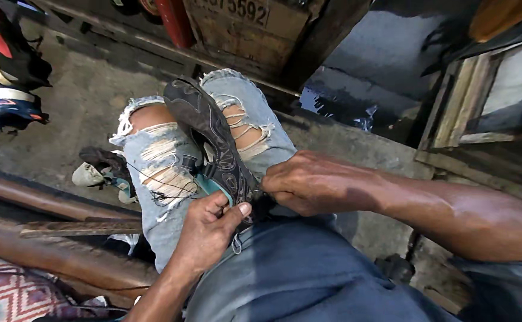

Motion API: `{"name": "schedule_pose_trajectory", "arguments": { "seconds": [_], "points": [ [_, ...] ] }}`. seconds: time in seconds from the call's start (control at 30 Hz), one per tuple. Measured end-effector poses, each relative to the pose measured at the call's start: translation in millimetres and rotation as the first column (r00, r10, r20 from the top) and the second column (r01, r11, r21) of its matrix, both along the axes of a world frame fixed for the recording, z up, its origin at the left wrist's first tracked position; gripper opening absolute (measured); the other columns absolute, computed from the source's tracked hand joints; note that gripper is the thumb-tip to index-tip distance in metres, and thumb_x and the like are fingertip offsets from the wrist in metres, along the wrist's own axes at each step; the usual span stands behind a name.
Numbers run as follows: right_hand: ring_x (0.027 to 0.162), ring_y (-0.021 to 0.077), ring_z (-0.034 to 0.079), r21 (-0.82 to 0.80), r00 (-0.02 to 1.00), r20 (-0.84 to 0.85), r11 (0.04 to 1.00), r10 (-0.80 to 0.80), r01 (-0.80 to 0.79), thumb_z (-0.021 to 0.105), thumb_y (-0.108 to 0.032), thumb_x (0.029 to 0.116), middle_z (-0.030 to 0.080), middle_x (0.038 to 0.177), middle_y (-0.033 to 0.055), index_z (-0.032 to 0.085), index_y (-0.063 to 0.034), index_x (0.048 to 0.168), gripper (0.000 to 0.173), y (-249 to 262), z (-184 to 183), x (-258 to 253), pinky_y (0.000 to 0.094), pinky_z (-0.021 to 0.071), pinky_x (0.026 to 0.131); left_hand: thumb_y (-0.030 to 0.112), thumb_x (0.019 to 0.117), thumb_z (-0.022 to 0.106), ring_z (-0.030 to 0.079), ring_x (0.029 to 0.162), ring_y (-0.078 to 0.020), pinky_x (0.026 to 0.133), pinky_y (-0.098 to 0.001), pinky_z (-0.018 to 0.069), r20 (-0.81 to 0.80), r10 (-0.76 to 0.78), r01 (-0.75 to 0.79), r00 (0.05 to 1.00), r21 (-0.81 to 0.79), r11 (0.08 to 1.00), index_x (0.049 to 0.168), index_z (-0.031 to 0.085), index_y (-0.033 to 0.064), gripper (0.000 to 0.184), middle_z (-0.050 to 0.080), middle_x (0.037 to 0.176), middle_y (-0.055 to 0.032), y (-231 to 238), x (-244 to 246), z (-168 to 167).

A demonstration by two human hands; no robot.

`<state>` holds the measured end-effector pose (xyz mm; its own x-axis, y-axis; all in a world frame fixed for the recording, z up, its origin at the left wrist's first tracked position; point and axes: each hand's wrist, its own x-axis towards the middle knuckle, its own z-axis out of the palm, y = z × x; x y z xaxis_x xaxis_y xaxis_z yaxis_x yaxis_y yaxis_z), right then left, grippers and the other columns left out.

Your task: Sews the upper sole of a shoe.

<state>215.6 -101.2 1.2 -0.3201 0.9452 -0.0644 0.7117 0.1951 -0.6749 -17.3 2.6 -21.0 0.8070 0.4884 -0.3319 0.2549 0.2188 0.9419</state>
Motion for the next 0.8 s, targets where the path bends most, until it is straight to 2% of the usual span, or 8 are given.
{"name": "schedule_pose_trajectory", "arguments": {
  "seconds": [0.3, 0.47, 0.53, 0.6, 0.63, 0.67, 0.73, 0.8],
  "points": [
    [0.063, 0.0132, 0.060, -0.144, 0.993, 0.114, 0.988, -0.039, 0.055, 0.059, -0.015, 0.0940, 0.060, 0.071, -0.0019, 0.069, -0.0138, 0.085, 0.014, 8.2, 4.8, -17.0, 0.0350, 0.0489, 0.055, 0.006, 0.0953, 0.066, 0.070, 0.078, -0.0114, 0.073, -0.0278, 0.0607, -0.002, -0.023, 0.023, 1.000, 0.035, 0.999, 0.095, 0.073, 0.0019, 0.008, 0.073, 0.085, -0.0050, -0.9, 2.2, -4.7],
    [0.066, 0.0108, 0.060, -0.144, 0.997, 0.035, 0.987, -0.066, 0.070, 0.056, -0.017, 0.0957, 0.059, 0.071, -0.0035, 0.068, -0.0144, 0.083, 0.017, 7.8, 2.1, -11.8, 0.0337, 0.0485, 0.058, 0.007, 0.0957, 0.067, 0.071, 0.080, -0.0137, 0.075, -0.0298, 0.0616, 0.000, -0.036, 0.036, 0.999, -0.008, 0.999, 0.099, 0.073, 0.0006, 0.010, 0.074, 0.088, -0.0069, 1.9, 2.3, 1.2],
    [0.066, 0.0097, 0.059, -0.116, 0.997, 0.001, 0.990, -0.076, 0.076, 0.055, -0.019, 0.0967, 0.058, 0.070, -0.0040, 0.068, -0.0144, 0.084, 0.018, 6.1, 1.1, -7.7, 0.0329, 0.0476, 0.058, 0.019, 0.1001, 0.065, 0.066, 0.071, -0.0052, 0.066, -0.0224, 0.0566, -0.069, -0.095, 0.100, 0.993, 0.081, 0.992, 0.092, 0.073, 0.0078, 0.016, 0.070, 0.078, 0.0024, 10.2, 0.6, 10.4],
    [0.066, 0.0084, 0.059, -0.109, 0.997, -0.012, 0.991, -0.082, 0.080, 0.056, -0.021, 0.0980, 0.059, 0.070, -0.0050, 0.068, -0.0152, 0.084, 0.019, 3.8, 2.9, -3.1, 0.0321, 0.0491, 0.058, 0.032, 0.1060, 0.053, 0.052, 0.060, 0.0019, 0.055, -0.0170, 0.0433, -0.163, -0.148, 0.190, 0.976, 0.285, 0.939, 0.084, 0.066, 0.0154, 0.030, 0.056, 0.068, 0.0106, 18.0, -4.7, 18.8],
    [0.066, 0.0081, 0.059, -0.107, 0.996, -0.007, 0.991, -0.084, 0.083, 0.057, -0.022, 0.0984, 0.059, 0.071, -0.0052, 0.068, -0.0153, 0.085, 0.019, 3.0, 4.3, -0.6, 0.0318, 0.0494, 0.058, 0.033, 0.1070, 0.050, 0.055, 0.064, 0.0025, 0.058, -0.0172, 0.0464, -0.206, -0.162, 0.231, 0.965, 0.381, 0.895, 0.090, 0.070, 0.0157, 0.031, 0.059, 0.073, 0.0103, 21.9, -8.5, 22.2],
    [0.066, 0.0079, 0.060, -0.113, 0.996, 0.005, 0.990, -0.085, 0.085, 0.058, -0.023, 0.0986, 0.061, 0.072, -0.0055, 0.069, -0.0153, 0.086, 0.018, 1.8, 6.2, 1.4, 0.0315, 0.0501, 0.059, 0.032, 0.1067, 0.049, 0.064, 0.077, 0.0019, 0.070, -0.0190, 0.0550, -0.249, -0.182, 0.280, 0.951, 0.443, 0.852, 0.105, 0.074, 0.0145, 0.032, 0.069, 0.086, 0.0082, 25.3, -12.7, 25.1],
    [0.066, 0.0062, 0.060, -0.107, 0.995, 0.019, 0.989, -0.098, 0.100, 0.059, -0.024, 0.0983, 0.061, 0.073, -0.0065, 0.069, -0.0153, 0.091, 0.016, 0.0, 9.4, 4.9, 0.0296, 0.0505, 0.059, 0.034, 0.1055, 0.049, 0.068, 0.099, -0.0022, 0.089, -0.0257, 0.0580, -0.325, -0.240, 0.380, 0.915, 0.487, 0.786, 0.126, 0.072, 0.0131, 0.037, 0.073, 0.110, 0.0028, 29.5, -19.3, 27.4],
    [0.063, 0.0047, 0.058, -0.105, 0.993, -0.003, 0.987, -0.118, 0.118, 0.061, -0.023, 0.0970, 0.060, 0.071, -0.0077, 0.068, -0.0159, 0.093, 0.011, 0.5, 11.3, 7.4, 0.0285, 0.0498, 0.056, 0.039, 0.1023, 0.055, 0.068, 0.097, -0.0027, 0.088, -0.0264, 0.0585, -0.366, -0.266, 0.433, 0.892, 0.519, 0.737, 0.119, 0.075, 0.0165, 0.034, 0.073, 0.109, 0.0041, 30.4, -24.3, 26.7]
  ]
}}
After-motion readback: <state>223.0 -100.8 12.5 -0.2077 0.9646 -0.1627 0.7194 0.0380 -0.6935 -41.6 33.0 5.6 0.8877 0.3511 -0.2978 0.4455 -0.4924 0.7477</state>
